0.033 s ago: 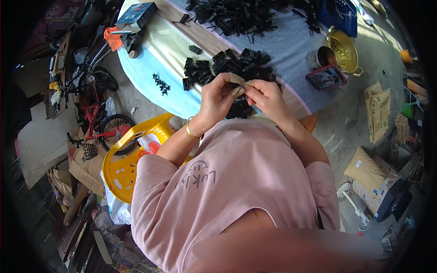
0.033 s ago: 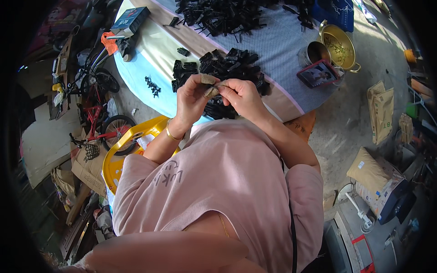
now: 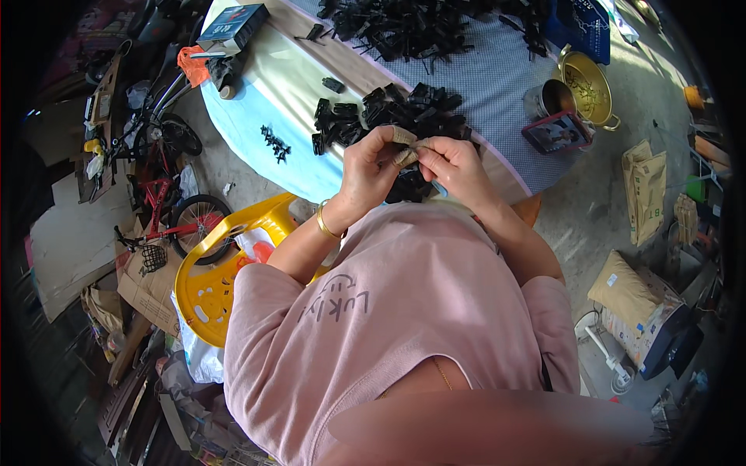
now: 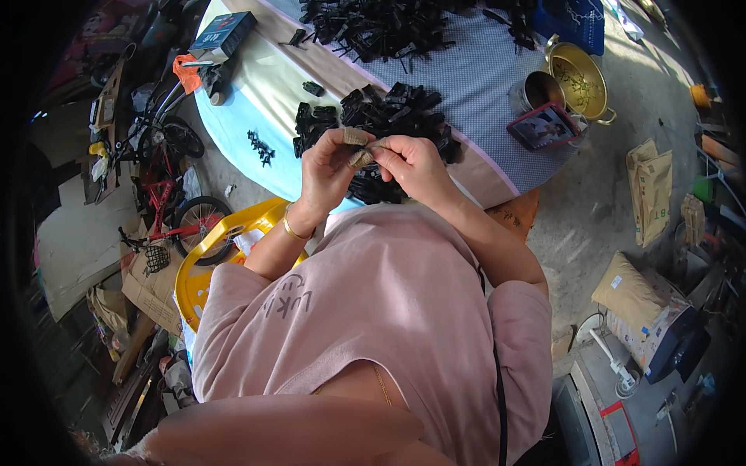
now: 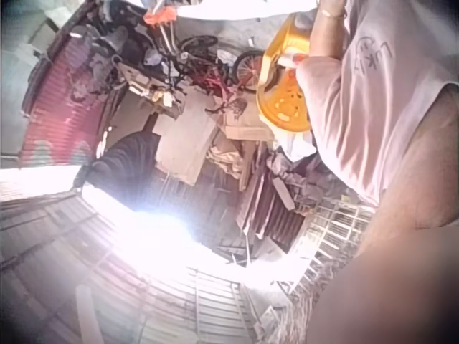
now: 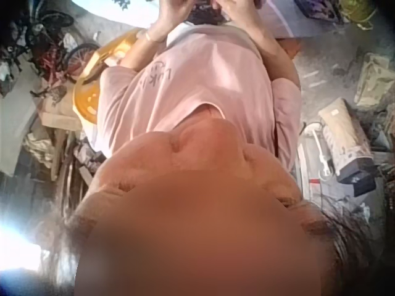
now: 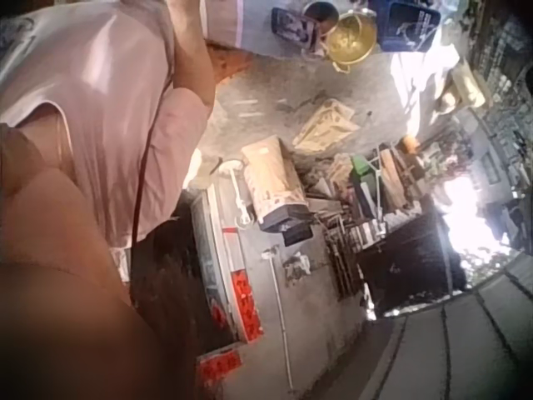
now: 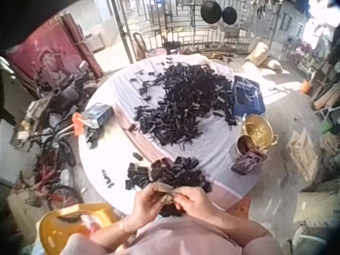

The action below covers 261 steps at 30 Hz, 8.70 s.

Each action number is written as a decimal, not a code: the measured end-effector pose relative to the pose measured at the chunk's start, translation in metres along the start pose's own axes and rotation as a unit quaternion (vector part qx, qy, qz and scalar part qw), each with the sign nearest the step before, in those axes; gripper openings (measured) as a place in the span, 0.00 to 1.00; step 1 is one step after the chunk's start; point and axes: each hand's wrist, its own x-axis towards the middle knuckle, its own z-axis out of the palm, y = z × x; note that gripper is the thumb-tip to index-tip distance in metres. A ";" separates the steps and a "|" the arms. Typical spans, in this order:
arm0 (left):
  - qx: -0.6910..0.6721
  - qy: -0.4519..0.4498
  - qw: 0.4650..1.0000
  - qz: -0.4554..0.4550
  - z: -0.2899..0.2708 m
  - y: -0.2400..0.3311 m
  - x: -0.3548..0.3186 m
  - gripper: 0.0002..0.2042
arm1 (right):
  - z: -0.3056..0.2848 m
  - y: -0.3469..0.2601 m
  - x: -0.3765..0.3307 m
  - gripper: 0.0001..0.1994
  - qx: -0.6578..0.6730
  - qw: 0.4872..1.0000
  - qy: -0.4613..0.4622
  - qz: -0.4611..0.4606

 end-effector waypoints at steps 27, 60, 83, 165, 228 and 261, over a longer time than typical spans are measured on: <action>-0.309 -0.098 0.911 -0.254 -0.044 -0.054 0.068 0.25 | -0.042 0.010 0.077 0.10 -0.432 0.811 0.117 -0.376; -0.132 -0.039 0.985 -0.107 -0.009 -0.001 0.025 0.12 | -0.006 -0.010 0.007 0.07 -0.123 0.982 0.075 -0.119; 0.009 0.023 1.000 -0.016 0.009 0.002 0.014 0.09 | -0.006 -0.010 0.000 0.10 -0.086 0.992 0.048 -0.085; 0.569 0.020 0.822 -0.003 0.021 -0.141 0.194 0.14 | -0.029 0.025 0.004 0.09 -0.029 0.994 0.035 0.103; 0.090 -0.050 0.995 -0.011 0.003 -0.007 0.029 0.14 | -0.023 0.011 0.016 0.08 -0.047 0.998 0.036 0.009; -0.209 -0.098 0.957 -0.174 -0.009 -0.004 0.025 0.08 | -0.022 -0.020 0.002 0.07 -0.067 0.993 0.063 -0.074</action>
